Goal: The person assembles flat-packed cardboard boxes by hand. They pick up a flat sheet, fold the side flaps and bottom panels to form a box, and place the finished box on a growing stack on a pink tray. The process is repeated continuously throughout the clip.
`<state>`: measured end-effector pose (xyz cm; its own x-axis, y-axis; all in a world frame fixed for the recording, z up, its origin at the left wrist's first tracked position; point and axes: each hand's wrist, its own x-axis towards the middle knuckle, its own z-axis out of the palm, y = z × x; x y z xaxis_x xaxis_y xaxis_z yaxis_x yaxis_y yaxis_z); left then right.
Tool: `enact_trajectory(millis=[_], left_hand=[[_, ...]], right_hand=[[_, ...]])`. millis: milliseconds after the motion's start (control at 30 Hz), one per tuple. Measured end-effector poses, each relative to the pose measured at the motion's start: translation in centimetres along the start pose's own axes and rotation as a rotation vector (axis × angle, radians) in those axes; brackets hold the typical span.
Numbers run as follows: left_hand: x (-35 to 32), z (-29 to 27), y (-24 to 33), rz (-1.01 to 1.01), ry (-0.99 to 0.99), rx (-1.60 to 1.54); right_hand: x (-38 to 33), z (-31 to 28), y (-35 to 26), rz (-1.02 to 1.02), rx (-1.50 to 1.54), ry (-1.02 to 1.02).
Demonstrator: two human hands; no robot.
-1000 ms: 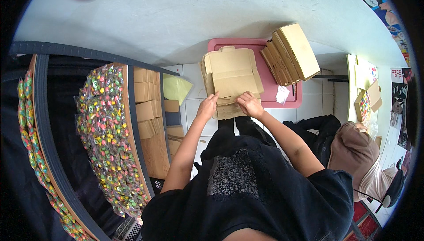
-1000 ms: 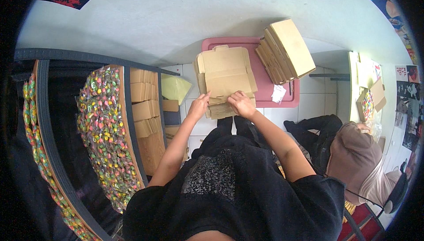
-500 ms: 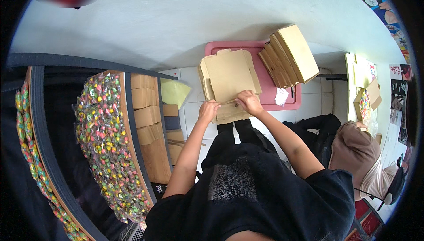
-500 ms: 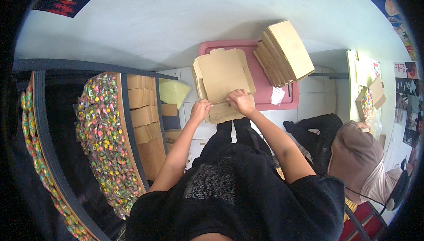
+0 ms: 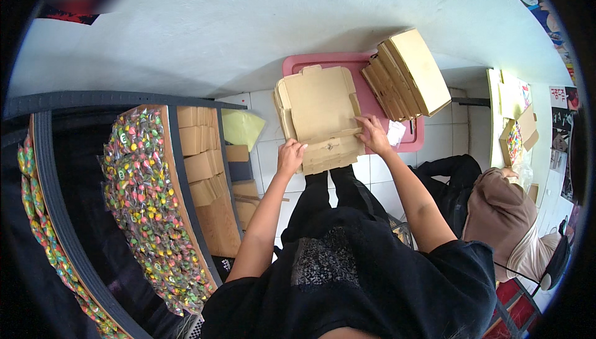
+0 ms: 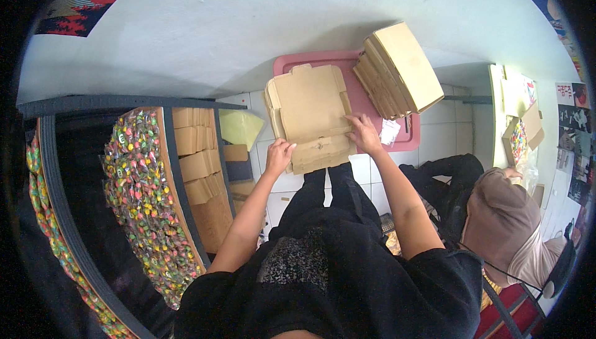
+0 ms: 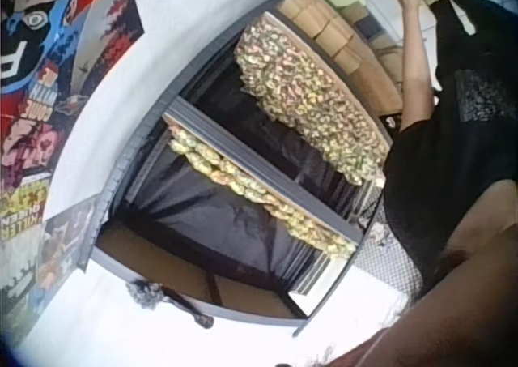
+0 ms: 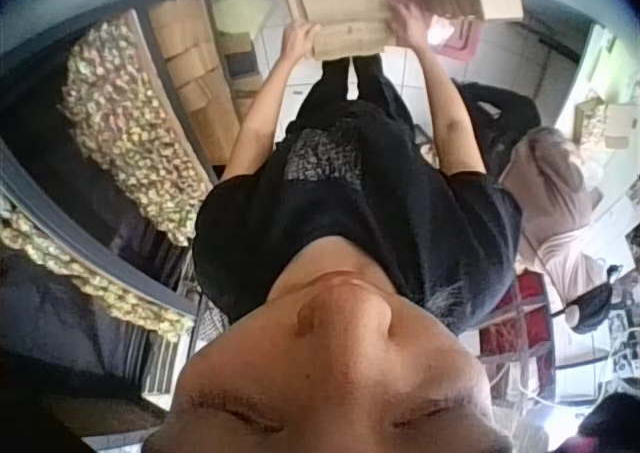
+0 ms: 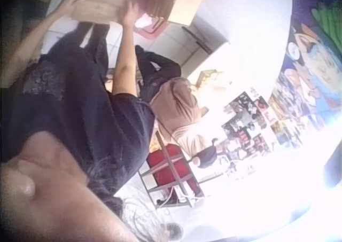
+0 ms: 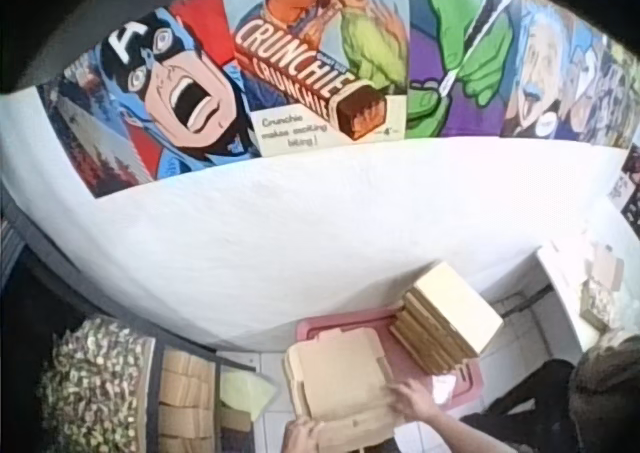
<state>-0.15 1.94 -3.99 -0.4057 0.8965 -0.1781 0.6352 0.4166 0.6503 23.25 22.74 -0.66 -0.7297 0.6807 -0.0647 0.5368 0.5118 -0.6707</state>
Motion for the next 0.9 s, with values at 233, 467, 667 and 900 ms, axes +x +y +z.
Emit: enact_trajectory(millis=[233, 467, 667, 900], left_hand=[[0.6, 1.7, 1.4, -0.197, 0.209, -0.067], [1.5, 0.9, 3.3, 0.143, 0.184, 0.21], [1.0, 1.2, 3.5, 0.048, 0.01, 0.14], [1.2, 0.9, 2.4, -0.002, 0.12, -0.131]], right_hand=[[0.3, 2.2, 1.0, 0.037, 0.094, 0.042], [1.0, 2.5, 0.0, 0.094, 0.061, 0.061], [0.9, 3.4, 0.8, 0.083, -0.036, -0.029], [0.5, 1.9, -1.5, 0.027, -0.193, -0.071]])
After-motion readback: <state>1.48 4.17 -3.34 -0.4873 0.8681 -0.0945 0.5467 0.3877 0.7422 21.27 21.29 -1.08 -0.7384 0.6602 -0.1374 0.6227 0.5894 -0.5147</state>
